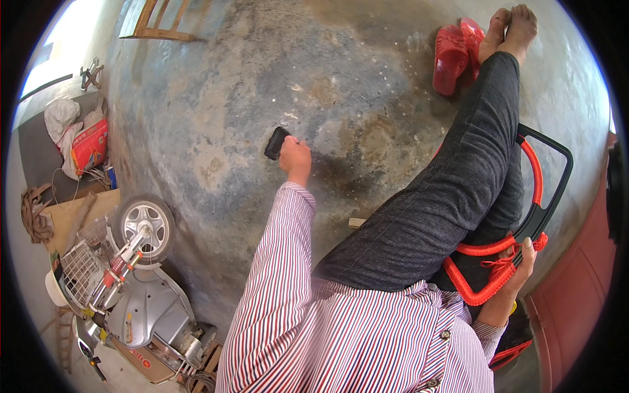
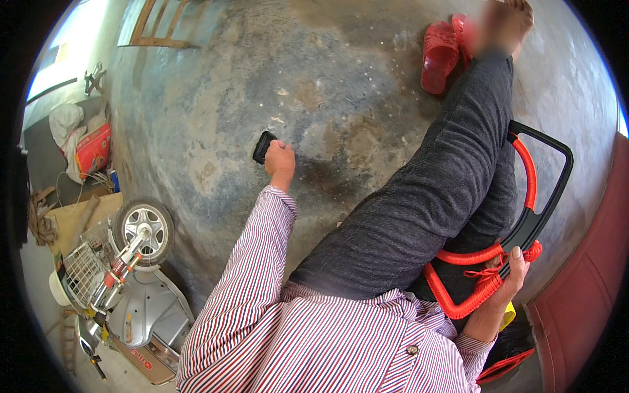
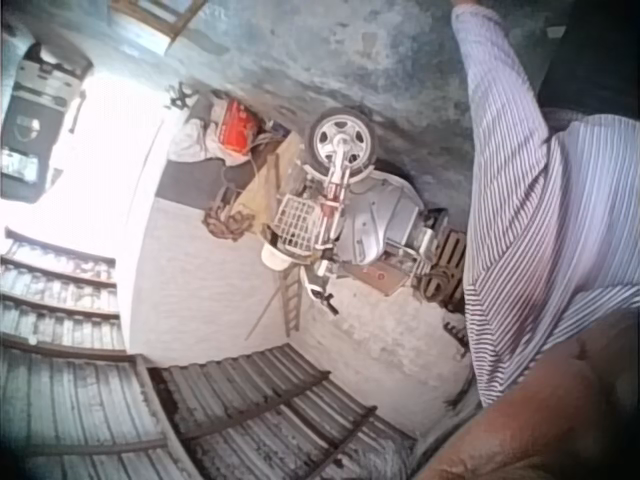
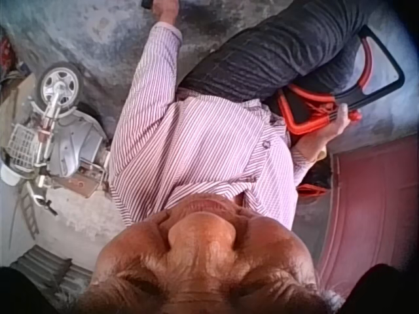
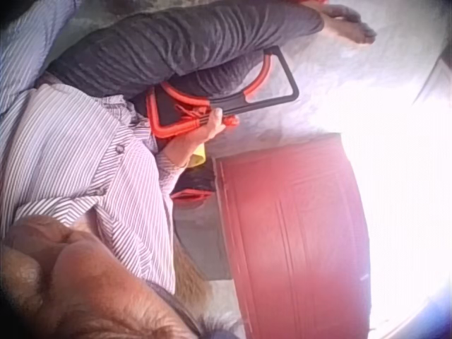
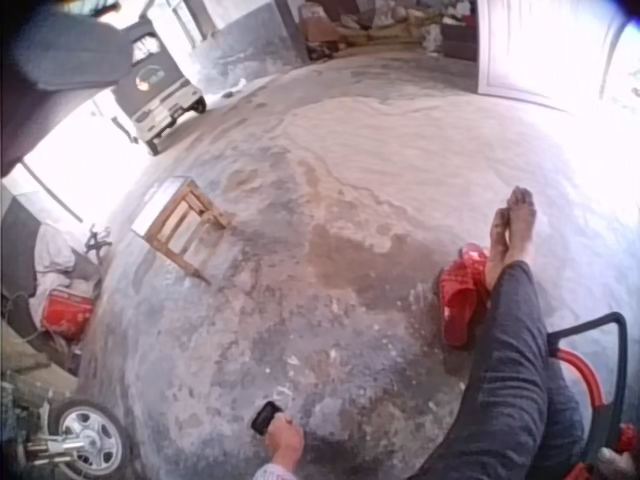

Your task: The recorder is wrapping a red string around the frame of a circular object while sitting on the floor.

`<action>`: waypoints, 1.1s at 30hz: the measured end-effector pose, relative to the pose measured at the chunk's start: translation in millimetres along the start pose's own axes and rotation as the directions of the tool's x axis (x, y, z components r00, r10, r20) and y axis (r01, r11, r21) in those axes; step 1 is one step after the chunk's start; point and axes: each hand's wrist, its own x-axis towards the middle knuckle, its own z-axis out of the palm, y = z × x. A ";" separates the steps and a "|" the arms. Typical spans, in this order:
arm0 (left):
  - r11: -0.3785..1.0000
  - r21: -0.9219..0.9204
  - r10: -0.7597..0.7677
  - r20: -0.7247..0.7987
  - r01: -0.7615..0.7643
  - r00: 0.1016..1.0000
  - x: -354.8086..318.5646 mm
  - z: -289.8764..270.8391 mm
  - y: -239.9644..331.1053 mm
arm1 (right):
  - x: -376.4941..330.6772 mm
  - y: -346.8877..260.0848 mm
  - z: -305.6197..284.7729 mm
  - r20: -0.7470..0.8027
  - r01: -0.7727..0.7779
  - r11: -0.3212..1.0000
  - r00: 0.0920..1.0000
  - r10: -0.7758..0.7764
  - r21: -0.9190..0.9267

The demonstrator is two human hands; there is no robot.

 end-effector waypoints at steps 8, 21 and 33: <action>0.999 0.026 -0.031 0.007 0.031 1.000 4.1 -1.2 -7.0 | 1.4 -0.2 0.3 -0.011 -0.007 1.000 1.000 0.007 0.005; 0.999 0.024 -0.023 0.015 0.022 1.000 6.3 1.7 -8.7 | 1.0 -1.2 1.0 0.039 -0.017 1.000 0.999 0.017 0.013; 0.999 0.045 0.005 0.022 -0.006 1.000 10.0 0.4 -7.6 | 2.8 0.6 -2.1 0.003 -0.020 0.999 1.000 0.020 0.026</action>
